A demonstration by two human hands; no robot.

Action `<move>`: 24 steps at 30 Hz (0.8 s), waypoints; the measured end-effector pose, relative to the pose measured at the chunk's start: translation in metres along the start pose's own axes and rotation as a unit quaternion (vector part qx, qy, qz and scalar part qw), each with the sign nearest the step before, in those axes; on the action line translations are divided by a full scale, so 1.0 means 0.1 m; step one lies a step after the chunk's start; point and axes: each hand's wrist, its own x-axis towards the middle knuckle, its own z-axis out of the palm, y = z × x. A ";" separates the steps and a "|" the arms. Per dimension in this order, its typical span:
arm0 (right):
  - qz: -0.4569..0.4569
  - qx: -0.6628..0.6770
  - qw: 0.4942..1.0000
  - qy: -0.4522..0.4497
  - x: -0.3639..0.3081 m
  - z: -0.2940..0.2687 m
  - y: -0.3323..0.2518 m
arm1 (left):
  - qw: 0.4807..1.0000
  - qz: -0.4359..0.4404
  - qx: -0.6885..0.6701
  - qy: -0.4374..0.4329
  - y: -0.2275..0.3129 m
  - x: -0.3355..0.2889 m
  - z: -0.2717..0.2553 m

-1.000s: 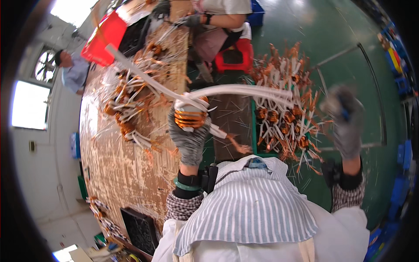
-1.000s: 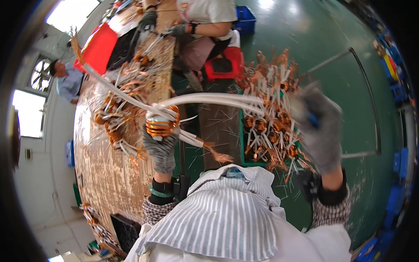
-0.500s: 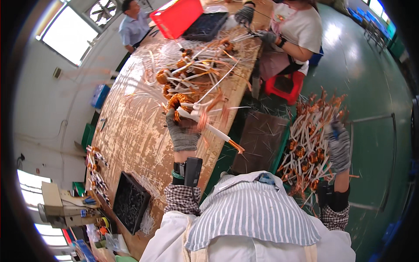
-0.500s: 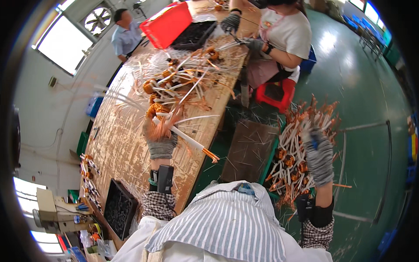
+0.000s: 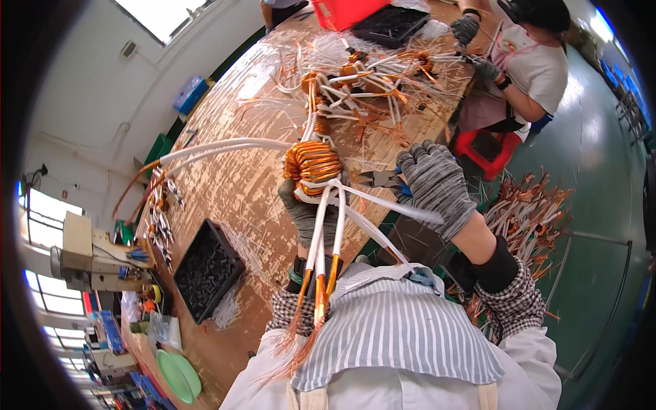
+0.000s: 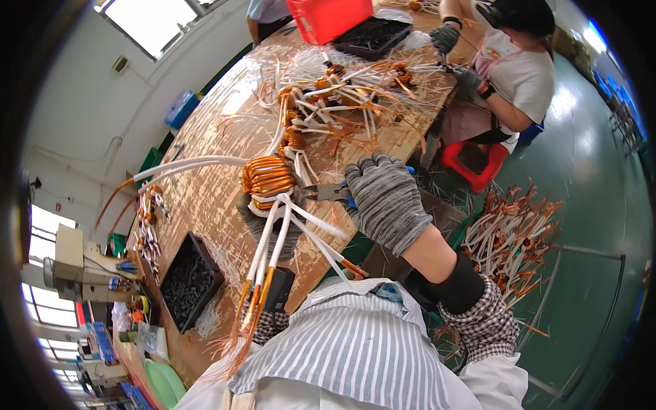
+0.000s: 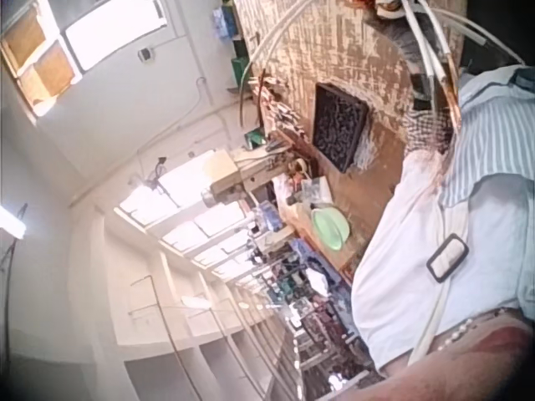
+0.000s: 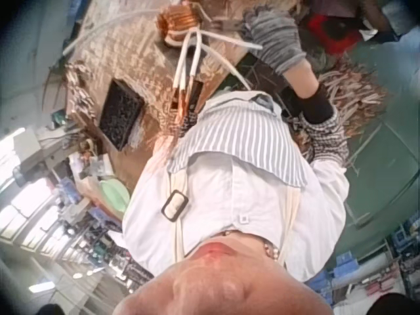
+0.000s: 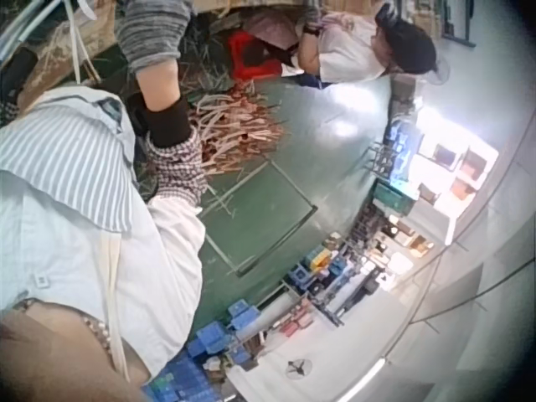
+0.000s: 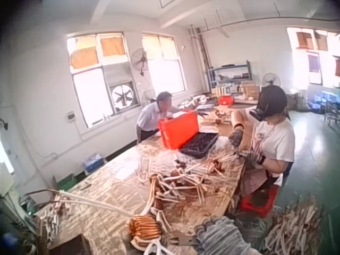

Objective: Grouping and securing white insulated wires around copper toroid coils using zip ties and cutting the excess with pliers.

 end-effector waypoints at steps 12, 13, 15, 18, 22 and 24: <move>-0.092 0.014 0.995 -0.027 0.18 0.03 -0.18 | 0.999 0.004 -0.004 -0.048 -0.21 0.87 0.03; -0.102 -0.005 0.995 -0.020 0.19 0.02 -0.17 | 0.997 -0.005 -0.017 -0.071 -0.20 0.88 0.02; -0.105 -0.021 0.994 -0.034 0.20 -0.04 -0.17 | 0.995 -0.019 -0.047 -0.090 -0.24 0.87 0.04; -0.117 -0.017 0.993 -0.032 0.19 -0.03 -0.14 | 0.997 -0.016 -0.055 -0.041 -0.31 0.81 0.09; -0.118 -0.031 0.992 -0.028 0.16 -0.01 -0.10 | 0.998 -0.017 -0.039 -0.049 -0.34 0.81 0.12; -0.114 -0.038 0.992 -0.025 0.15 0.00 -0.09 | 0.997 -0.027 -0.064 -0.041 -0.35 0.81 0.11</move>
